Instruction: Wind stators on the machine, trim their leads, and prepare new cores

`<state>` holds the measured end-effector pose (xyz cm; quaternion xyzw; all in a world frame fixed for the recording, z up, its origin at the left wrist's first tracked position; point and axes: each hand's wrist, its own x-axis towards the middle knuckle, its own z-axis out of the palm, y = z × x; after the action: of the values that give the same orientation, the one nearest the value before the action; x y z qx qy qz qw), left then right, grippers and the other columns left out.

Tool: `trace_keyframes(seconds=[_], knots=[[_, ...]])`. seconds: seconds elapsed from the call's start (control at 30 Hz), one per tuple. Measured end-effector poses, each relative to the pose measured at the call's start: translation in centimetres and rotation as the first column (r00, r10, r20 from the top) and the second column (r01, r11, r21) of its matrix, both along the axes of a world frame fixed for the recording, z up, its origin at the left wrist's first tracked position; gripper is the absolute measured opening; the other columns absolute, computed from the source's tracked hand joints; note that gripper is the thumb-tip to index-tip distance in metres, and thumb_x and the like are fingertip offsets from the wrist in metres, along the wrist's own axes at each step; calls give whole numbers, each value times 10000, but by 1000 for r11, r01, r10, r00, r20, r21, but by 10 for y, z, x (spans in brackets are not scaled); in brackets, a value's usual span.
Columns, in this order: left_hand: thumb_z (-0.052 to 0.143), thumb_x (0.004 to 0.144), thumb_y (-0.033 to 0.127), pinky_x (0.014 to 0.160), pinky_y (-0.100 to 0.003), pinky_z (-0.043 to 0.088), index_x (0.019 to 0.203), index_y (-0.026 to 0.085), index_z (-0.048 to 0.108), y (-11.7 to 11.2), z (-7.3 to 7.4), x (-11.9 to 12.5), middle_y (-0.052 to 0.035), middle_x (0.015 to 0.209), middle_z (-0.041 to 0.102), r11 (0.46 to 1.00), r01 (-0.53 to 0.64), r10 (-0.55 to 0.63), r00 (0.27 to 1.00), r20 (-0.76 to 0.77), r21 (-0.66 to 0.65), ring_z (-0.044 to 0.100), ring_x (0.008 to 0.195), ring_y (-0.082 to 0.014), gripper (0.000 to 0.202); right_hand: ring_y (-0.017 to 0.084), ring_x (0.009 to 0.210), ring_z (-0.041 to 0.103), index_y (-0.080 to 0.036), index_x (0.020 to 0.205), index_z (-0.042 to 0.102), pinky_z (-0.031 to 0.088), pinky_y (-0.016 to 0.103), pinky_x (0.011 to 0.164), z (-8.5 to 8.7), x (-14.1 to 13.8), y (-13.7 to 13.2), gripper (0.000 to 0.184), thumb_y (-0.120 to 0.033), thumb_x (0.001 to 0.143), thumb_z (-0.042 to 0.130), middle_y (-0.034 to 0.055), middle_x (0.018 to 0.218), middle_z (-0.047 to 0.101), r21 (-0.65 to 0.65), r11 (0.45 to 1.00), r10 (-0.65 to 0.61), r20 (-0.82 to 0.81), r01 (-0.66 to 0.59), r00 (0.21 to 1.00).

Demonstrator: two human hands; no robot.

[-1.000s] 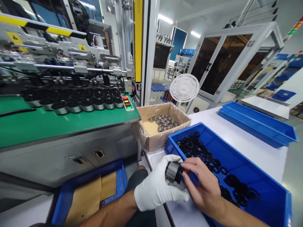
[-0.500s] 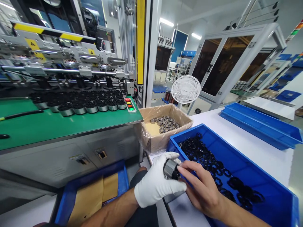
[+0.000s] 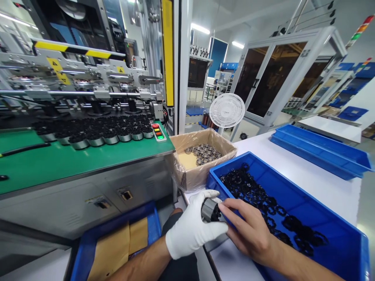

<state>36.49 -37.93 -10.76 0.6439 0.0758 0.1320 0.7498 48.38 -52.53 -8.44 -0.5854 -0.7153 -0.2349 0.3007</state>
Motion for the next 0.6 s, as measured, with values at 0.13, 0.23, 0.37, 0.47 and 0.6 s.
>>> trace_keyframes(seconds=[0.13, 0.23, 0.37, 0.47, 0.6], knots=[[749, 693, 278, 1072, -487, 397, 1240, 169, 469, 4, 0, 0, -141, 1282, 572, 999, 38, -38, 999, 1, -6, 553, 1200, -307, 624, 222, 975, 596, -53, 1264, 531, 561, 327, 742, -1, -2, 0, 381, -76, 885, 547, 178, 1068, 604, -4, 1000, -20, -4, 20, 1000], [747, 717, 317, 1085, -484, 390, 1236, 176, 482, 4, -5, 2, -136, 1282, 576, 999, 48, -48, 999, 13, -3, 556, 1208, -303, 599, 221, 990, 600, -69, 1256, 533, 564, 326, 768, -2, -5, 1, 366, -89, 891, 543, 173, 1075, 609, -17, 999, -38, -32, 38, 999], [715, 779, 394, 1131, -476, 357, 1290, 189, 451, 4, -15, 1, -138, 1336, 549, 999, 39, -38, 997, 69, -7, 522, 1274, -299, 610, 214, 960, 600, -73, 1264, 529, 563, 318, 755, -9, -2, 5, 370, -92, 894, 537, 168, 1062, 605, -31, 999, -40, -82, 37, 996], [566, 903, 418, 1189, -457, 276, 1379, 233, 414, 11, -19, 2, -104, 1453, 471, 996, 39, -45, 997, 68, 78, 419, 1382, -270, 533, 210, 919, 614, -63, 1232, 557, 568, 314, 733, -10, 3, 7, 328, -142, 913, 556, 172, 1045, 623, -65, 995, -73, -59, 70, 996], [451, 948, 313, 1159, -443, 316, 1406, 234, 423, 16, -35, 21, -101, 1426, 491, 862, -138, 125, 990, 60, 488, 456, 1332, -240, 465, 235, 982, 646, -62, 1228, 583, 580, 338, 814, -3, 3, 3, 363, -241, 914, 615, 181, 1061, 659, 42, 989, -140, 37, 139, 989]])
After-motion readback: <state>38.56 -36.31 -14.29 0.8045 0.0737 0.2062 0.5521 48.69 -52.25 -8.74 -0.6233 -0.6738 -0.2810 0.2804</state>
